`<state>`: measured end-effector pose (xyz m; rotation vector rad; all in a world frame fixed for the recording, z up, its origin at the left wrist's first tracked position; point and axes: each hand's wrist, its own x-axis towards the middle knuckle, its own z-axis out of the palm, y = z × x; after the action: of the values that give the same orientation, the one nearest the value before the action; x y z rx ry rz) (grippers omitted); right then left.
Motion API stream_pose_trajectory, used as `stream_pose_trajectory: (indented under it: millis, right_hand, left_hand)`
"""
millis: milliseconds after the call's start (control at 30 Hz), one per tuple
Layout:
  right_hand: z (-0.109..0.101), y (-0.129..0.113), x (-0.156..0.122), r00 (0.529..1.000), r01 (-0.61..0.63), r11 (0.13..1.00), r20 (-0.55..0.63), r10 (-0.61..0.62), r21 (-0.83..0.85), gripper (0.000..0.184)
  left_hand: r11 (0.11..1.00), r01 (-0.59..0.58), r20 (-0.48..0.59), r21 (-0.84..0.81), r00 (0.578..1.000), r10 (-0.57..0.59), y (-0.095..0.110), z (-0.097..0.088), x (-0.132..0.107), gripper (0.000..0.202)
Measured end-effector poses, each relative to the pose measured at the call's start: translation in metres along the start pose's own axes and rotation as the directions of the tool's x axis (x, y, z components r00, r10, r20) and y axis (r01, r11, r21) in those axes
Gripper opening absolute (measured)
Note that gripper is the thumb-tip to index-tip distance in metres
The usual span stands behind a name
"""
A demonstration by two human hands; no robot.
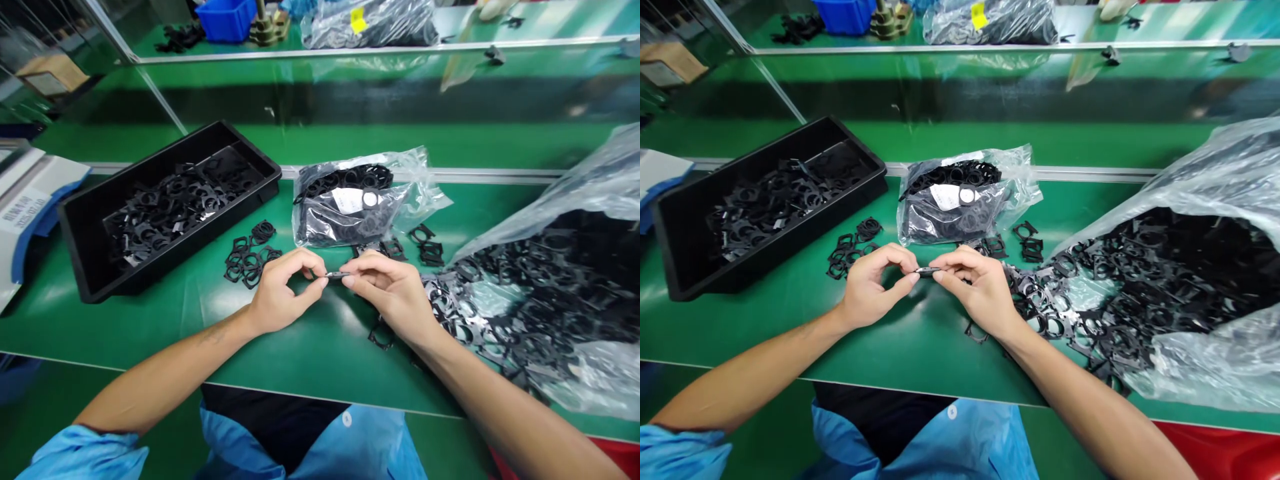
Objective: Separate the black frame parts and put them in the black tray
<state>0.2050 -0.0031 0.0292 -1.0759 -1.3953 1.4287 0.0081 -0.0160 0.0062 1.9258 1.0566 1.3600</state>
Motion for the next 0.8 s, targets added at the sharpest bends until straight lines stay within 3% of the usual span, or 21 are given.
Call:
stream_pose_trajectory:
  millis: [100, 233, 433, 500, 600, 700, 800]
  right_hand:
    - [0.000, -0.002, 0.000, 0.999, -0.035, 0.999, -0.017, 0.035, 0.033, 0.022]
    - [-0.002, 0.000, 0.003, 0.983, -0.182, 0.969, -0.005, 0.185, 0.170, 0.024]
    - [-0.003, 0.001, 0.006, 0.957, -0.289, 0.922, 0.042, 0.288, 0.258, 0.030]
    - [-0.003, 0.000, 0.005, 0.972, -0.234, 0.957, 0.028, 0.232, 0.172, 0.030]
    - [-0.003, -0.002, 0.002, 1.000, 0.000, 0.997, -0.016, -0.002, -0.077, 0.020]
    - [-0.004, 0.000, 0.000, 0.971, 0.234, 0.937, 0.018, -0.238, -0.260, 0.014]
    - [-0.004, 0.003, -0.002, 0.937, 0.340, 0.878, 0.042, -0.346, -0.336, 0.010]
  left_hand:
    - [0.999, -0.025, 0.000, 0.022, 1.000, 0.025, 0.001, -0.001, 0.000, 0.009]
    - [1.000, -0.011, -0.012, 0.013, 1.000, 0.011, -0.004, -0.002, 0.001, 0.005]
    - [0.965, -0.218, 0.048, 0.148, 0.976, 0.214, -0.010, -0.004, 0.002, 0.015]
    - [0.959, -0.225, 0.005, 0.174, 0.974, 0.227, -0.010, -0.004, 0.003, 0.012]
    - [0.969, -0.187, -0.056, 0.160, 0.979, 0.198, -0.009, -0.004, 0.004, 0.008]
    - [0.979, -0.148, -0.073, 0.137, 0.985, 0.159, -0.009, -0.004, 0.006, 0.006]
    - [0.983, -0.136, -0.058, 0.120, 0.988, 0.144, -0.009, -0.004, 0.005, 0.005]
